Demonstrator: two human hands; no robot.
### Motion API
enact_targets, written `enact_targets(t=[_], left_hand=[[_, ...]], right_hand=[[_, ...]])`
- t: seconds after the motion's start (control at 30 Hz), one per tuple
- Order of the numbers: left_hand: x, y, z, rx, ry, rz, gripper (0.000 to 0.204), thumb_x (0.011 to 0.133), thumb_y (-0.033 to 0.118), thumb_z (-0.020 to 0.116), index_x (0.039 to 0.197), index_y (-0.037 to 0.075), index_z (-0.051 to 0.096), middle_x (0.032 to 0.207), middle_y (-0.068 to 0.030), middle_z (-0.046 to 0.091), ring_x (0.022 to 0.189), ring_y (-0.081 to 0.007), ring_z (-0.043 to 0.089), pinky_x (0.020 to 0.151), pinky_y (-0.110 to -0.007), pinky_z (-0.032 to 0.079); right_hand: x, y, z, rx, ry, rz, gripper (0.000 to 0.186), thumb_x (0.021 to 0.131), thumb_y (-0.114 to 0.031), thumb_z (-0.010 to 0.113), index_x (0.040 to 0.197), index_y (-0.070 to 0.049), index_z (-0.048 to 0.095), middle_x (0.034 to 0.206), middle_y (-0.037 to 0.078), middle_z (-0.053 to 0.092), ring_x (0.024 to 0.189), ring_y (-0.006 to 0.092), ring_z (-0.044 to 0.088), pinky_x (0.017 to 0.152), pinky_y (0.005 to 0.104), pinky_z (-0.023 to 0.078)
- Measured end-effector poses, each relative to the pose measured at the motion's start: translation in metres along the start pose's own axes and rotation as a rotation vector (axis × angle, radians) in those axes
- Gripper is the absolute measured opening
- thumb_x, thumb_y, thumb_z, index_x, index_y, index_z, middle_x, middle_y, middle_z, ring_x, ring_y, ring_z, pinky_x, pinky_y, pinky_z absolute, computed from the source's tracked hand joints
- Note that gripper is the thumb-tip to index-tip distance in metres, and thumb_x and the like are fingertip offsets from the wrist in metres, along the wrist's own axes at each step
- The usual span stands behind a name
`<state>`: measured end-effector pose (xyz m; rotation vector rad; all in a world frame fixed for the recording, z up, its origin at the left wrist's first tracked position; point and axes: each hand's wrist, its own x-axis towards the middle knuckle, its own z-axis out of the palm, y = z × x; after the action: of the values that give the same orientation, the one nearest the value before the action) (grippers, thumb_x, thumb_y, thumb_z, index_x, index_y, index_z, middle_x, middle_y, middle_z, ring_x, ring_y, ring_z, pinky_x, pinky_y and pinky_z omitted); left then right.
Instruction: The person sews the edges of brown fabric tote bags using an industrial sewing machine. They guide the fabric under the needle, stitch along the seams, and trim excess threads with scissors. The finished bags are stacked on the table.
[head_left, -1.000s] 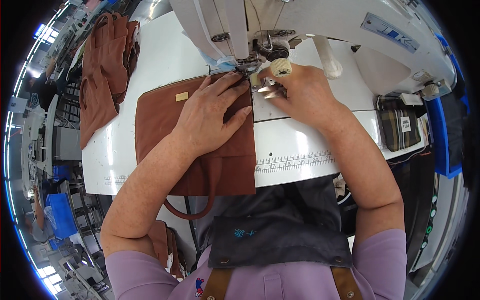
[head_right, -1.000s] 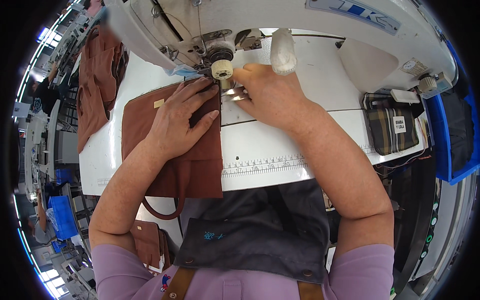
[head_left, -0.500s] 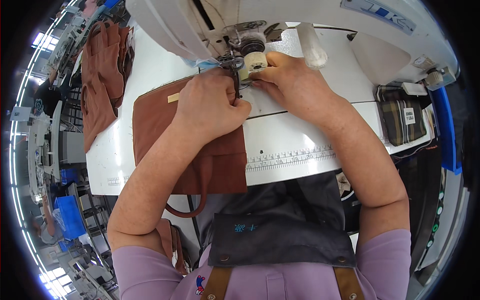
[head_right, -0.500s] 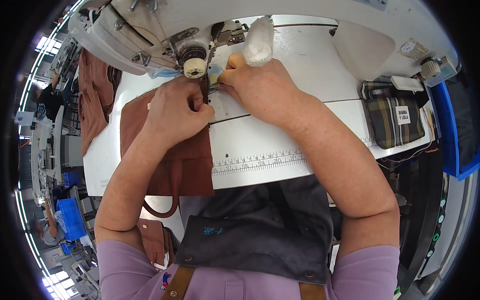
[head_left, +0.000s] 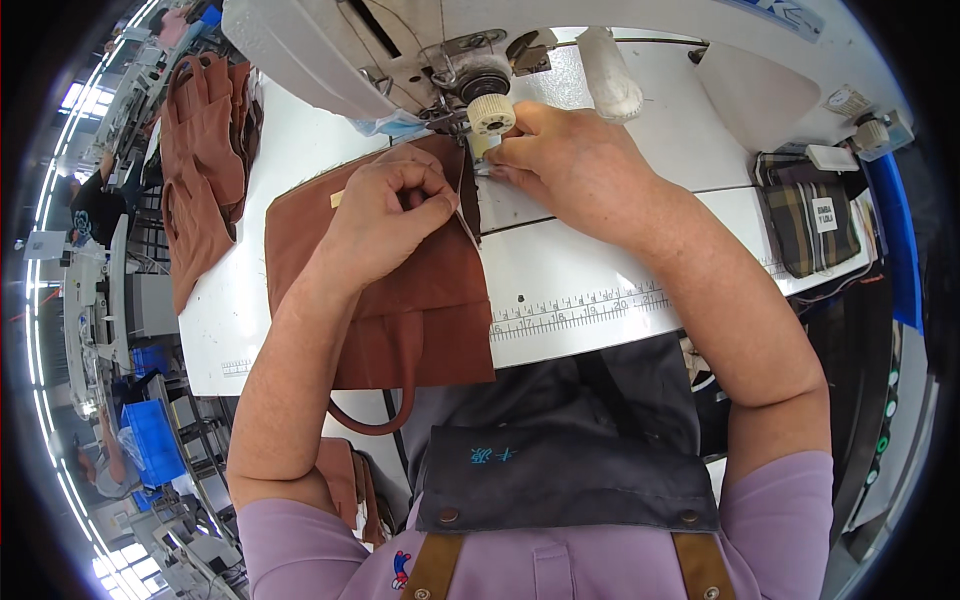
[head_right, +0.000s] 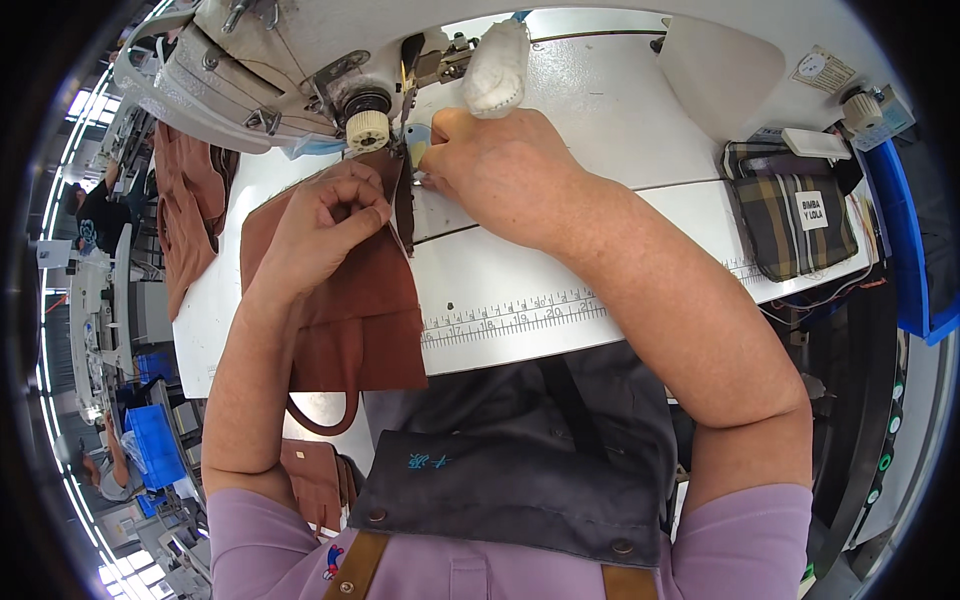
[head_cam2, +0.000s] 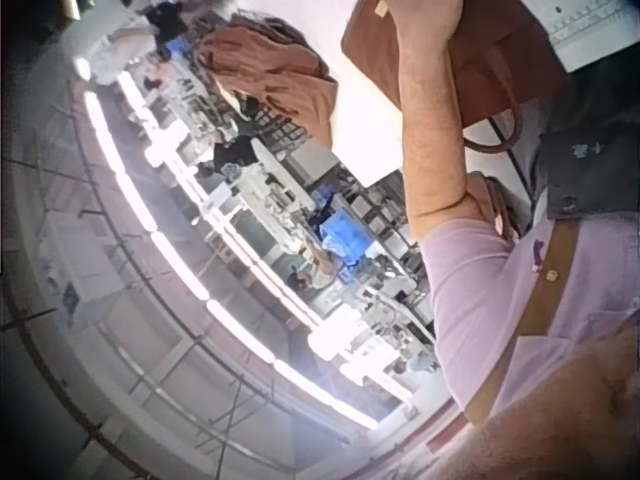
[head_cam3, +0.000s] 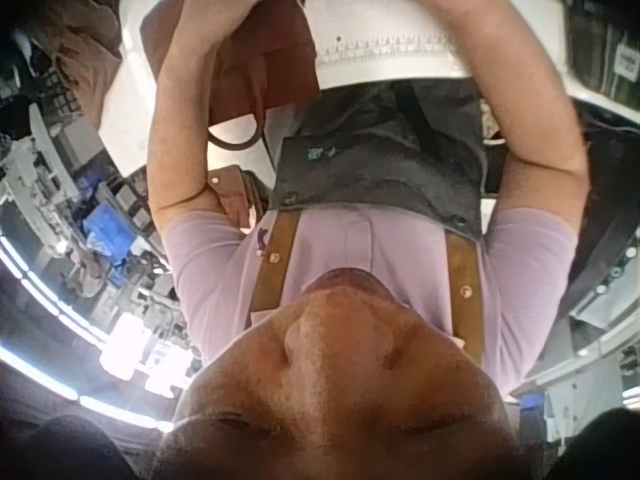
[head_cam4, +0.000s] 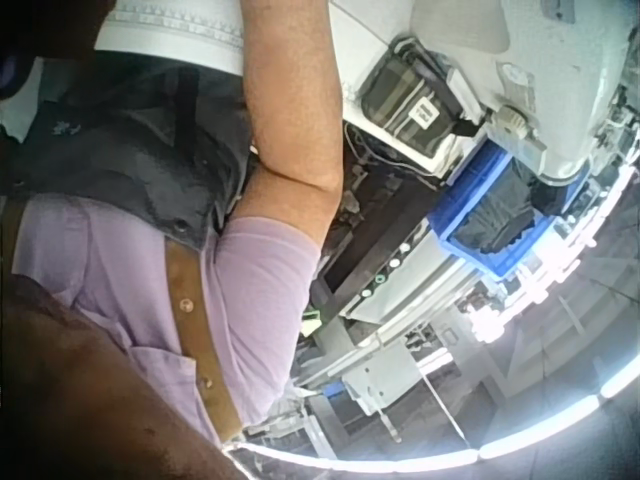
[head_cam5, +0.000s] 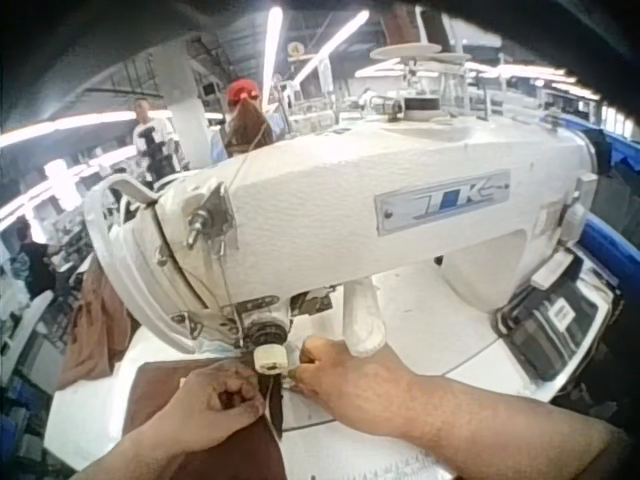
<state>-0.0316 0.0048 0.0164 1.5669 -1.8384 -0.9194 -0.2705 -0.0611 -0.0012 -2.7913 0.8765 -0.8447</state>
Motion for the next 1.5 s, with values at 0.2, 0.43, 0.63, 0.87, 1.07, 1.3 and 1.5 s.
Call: enact_targets(t=[0.2, 0.43, 0.63, 0.87, 1.07, 1.3, 1.5], left_hand=[[-0.017, 0.017, 0.019, 0.177, 0.136, 0.103, 0.011, 0.087, 0.009, 0.075, 0.092, 0.0, 0.073, 0.106, -0.006, 0.067, 0.094, -0.016, 0.063, 0.082, -0.029, 0.049], [-0.063, 0.02, 0.022, 0.464, 0.116, 0.423, 0.032, 0.082, 0.009, 0.081, 0.113, 0.001, 0.075, 0.121, -0.0145, 0.07, 0.111, -0.0335, 0.069, 0.093, -0.04, 0.056], [-0.067, 0.019, 0.023, 0.391, 0.108, 0.387, 0.035, 0.082, 0.008, 0.081, 0.116, 0.002, 0.074, 0.125, -0.0162, 0.07, 0.122, -0.0334, 0.068, 0.106, -0.044, 0.054], [-0.059, 0.016, 0.023, 0.378, 0.147, 0.424, 0.032, 0.082, 0.009, 0.081, 0.113, 0.001, 0.074, 0.123, -0.0153, 0.071, 0.119, -0.0323, 0.069, 0.102, -0.043, 0.056], [-0.035, 0.004, 0.019, 0.409, 0.192, 0.436, 0.029, 0.083, 0.009, 0.08, 0.11, 0.001, 0.076, 0.122, -0.0144, 0.072, 0.115, -0.0304, 0.07, 0.098, -0.04, 0.059], [-0.009, -0.002, 0.011, 0.402, 0.2, 0.42, 0.026, 0.084, 0.01, 0.079, 0.108, 0.0, 0.076, 0.12, -0.0142, 0.073, 0.111, -0.0306, 0.072, 0.095, -0.038, 0.059], [0.013, -0.007, 0.003, 0.394, 0.223, 0.414, 0.025, 0.086, 0.01, 0.076, 0.108, 0.0, 0.077, 0.11, -0.0164, 0.077, 0.1, -0.0319, 0.075, 0.089, -0.037, 0.06]], right_hand=[[-0.001, 0.005, 0.0, 0.0, 0.051, -0.017, 0.021, 0.09, -0.031, 0.074, 0.094, -0.011, 0.075, 0.093, 0.005, 0.068, 0.077, 0.0271, 0.072, 0.068, 0.0417, 0.057], [-0.002, -0.003, -0.008, 0.109, 0.077, -0.06, 0.018, 0.078, -0.021, 0.078, 0.094, -0.013, 0.075, 0.084, 0.003, 0.067, 0.075, 0.027, 0.071, 0.065, 0.0406, 0.055], [-0.007, -0.014, -0.012, 0.331, -0.186, -0.273, 0.02, 0.071, -0.014, 0.078, 0.091, -0.012, 0.076, 0.08, 0.004, 0.067, 0.075, 0.0277, 0.069, 0.065, 0.0417, 0.054], [-0.003, -0.014, -0.017, 0.299, -0.214, -0.227, 0.018, 0.072, -0.015, 0.077, 0.089, -0.011, 0.076, 0.078, 0.004, 0.068, 0.071, 0.0278, 0.069, 0.062, 0.0415, 0.053], [0.001, -0.01, -0.01, 0.262, -0.137, -0.119, 0.017, 0.078, -0.013, 0.076, 0.095, -0.011, 0.076, 0.08, 0.004, 0.069, 0.073, 0.0278, 0.069, 0.065, 0.0427, 0.055], [0.003, -0.003, -0.004, 0.099, -0.146, -0.037, 0.031, 0.08, -0.016, 0.078, 0.111, -0.014, 0.077, 0.092, 0.009, 0.069, 0.079, 0.0313, 0.07, 0.07, 0.0436, 0.056], [0.003, -0.004, 0.0, 0.024, -0.153, 0.023, 0.036, 0.082, -0.017, 0.078, 0.118, -0.015, 0.076, 0.098, 0.012, 0.067, 0.081, 0.033, 0.07, 0.072, 0.0439, 0.057]])
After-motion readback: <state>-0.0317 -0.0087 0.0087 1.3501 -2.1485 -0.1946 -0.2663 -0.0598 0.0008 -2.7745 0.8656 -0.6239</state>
